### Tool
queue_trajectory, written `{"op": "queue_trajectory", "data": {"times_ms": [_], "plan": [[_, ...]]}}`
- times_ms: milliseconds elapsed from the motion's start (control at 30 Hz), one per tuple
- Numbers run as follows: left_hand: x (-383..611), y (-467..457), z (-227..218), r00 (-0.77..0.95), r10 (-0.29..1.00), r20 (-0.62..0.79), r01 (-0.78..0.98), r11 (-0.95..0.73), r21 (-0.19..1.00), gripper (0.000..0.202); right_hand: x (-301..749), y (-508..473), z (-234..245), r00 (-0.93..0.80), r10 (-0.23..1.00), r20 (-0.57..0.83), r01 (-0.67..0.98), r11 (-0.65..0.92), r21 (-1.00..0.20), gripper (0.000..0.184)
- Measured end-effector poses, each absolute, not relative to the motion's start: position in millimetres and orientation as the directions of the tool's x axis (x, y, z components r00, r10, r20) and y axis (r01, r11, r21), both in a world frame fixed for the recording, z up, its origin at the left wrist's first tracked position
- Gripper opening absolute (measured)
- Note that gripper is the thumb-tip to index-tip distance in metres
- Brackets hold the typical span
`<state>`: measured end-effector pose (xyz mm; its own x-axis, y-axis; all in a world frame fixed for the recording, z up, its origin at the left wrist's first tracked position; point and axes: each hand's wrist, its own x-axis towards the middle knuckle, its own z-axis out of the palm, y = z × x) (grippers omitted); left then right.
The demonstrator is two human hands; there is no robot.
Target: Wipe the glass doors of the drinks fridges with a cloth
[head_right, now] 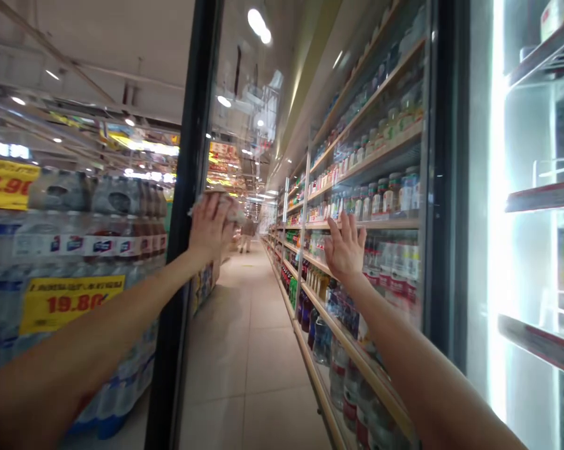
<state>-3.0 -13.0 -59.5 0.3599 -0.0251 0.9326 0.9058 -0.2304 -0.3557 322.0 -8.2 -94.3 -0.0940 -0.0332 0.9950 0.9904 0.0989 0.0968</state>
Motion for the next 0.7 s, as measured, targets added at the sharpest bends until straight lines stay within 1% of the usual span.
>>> {"op": "queue_trajectory", "data": {"times_ms": [33,67,100,133,167,200,233,267,300,333,367,400,433,467,500,533,567,600,633,667,700], "plan": [[-7,-14,-63,0.292,-0.032,0.956,0.932,-0.215,-0.292,0.050,322,-8,-94,-0.095,-0.036,0.995,0.990,0.105,0.098,0.050],[-10,-15,-69,0.329,-0.029,0.944,0.921,-0.213,-0.328,0.050,322,-8,-94,-0.096,-0.037,0.995,0.989,0.112,0.099,0.050],[-12,-16,-79,0.463,-0.015,0.886,0.862,-0.225,-0.454,0.050,322,-8,-95,-0.098,-0.039,0.994,0.988,0.118,0.102,0.050],[-14,-17,-89,0.628,0.001,0.778,0.754,-0.246,-0.609,0.049,321,-9,-95,-0.099,-0.040,0.994,0.987,0.122,0.103,0.049],[-15,-18,-97,0.775,0.011,0.632,0.610,-0.277,-0.743,0.048,321,-9,-95,-0.099,-0.042,0.994,0.987,0.123,0.103,0.049],[-15,-18,-101,0.859,0.013,0.513,0.492,-0.299,-0.817,0.046,320,-9,-95,-0.099,-0.043,0.994,0.987,0.122,0.103,0.049],[-16,-17,-102,0.883,0.014,0.468,0.449,-0.307,-0.839,0.045,320,-9,-96,-0.097,-0.046,0.994,0.988,0.119,0.102,0.049],[-15,-16,-99,0.853,0.015,0.522,0.503,-0.296,-0.812,0.044,320,-9,-96,-0.096,-0.050,0.994,0.988,0.117,0.101,0.049],[-15,-15,-94,0.759,0.013,0.651,0.630,-0.269,-0.729,0.044,320,-9,-96,-0.095,-0.053,0.994,0.988,0.115,0.101,0.049],[-13,-14,-88,0.613,0.001,0.790,0.768,-0.235,-0.595,0.045,320,-9,-96,-0.095,-0.053,0.994,0.988,0.116,0.101,0.049],[-11,-13,-83,0.466,-0.013,0.884,0.864,-0.208,-0.459,0.046,320,-9,-96,-0.097,-0.051,0.994,0.988,0.119,0.102,0.049],[-9,-12,-81,0.384,-0.022,0.923,0.904,-0.194,-0.381,0.047,321,-9,-96,-0.100,-0.049,0.994,0.987,0.125,0.105,0.050],[-6,-12,-80,0.402,-0.023,0.915,0.896,-0.198,-0.398,0.048,322,-10,-97,-0.105,-0.047,0.993,0.985,0.131,0.111,0.050],[-3,-12,-82,0.515,-0.019,0.857,0.834,-0.222,-0.506,0.048,322,-10,-97,-0.112,-0.044,0.993,0.984,0.137,0.117,0.051],[0,-13,-84,0.669,-0.018,0.743,0.715,-0.258,-0.650,0.047,323,-10,-97,-0.116,-0.042,0.992,0.982,0.142,0.121,0.051],[2,-14,-86,0.796,-0.023,0.605,0.574,-0.293,-0.765,0.046,324,-10,-97,-0.119,-0.040,0.992,0.982,0.145,0.124,0.051],[3,-14,-86,0.862,-0.027,0.507,0.473,-0.319,-0.821,0.045,324,-10,-97,-0.123,-0.039,0.992,0.981,0.147,0.127,0.051],[5,-14,-84,0.867,-0.028,0.497,0.462,-0.329,-0.824,0.045,325,-10,-97,-0.127,-0.036,0.991,0.980,0.148,0.131,0.052],[7,-14,-80,0.813,-0.023,0.582,0.545,-0.323,-0.773,0.045,326,-11,-97,-0.130,-0.034,0.991,0.980,0.150,0.134,0.052],[9,-14,-76,0.690,-0.017,0.723,0.685,-0.305,-0.661,0.047,326,-11,-97,-0.133,-0.032,0.991,0.979,0.152,0.136,0.052],[13,-14,-72,0.522,-0.018,0.853,0.816,-0.281,-0.506,0.048,327,-11,-98,-0.136,-0.032,0.990,0.978,0.153,0.140,0.051]]}}
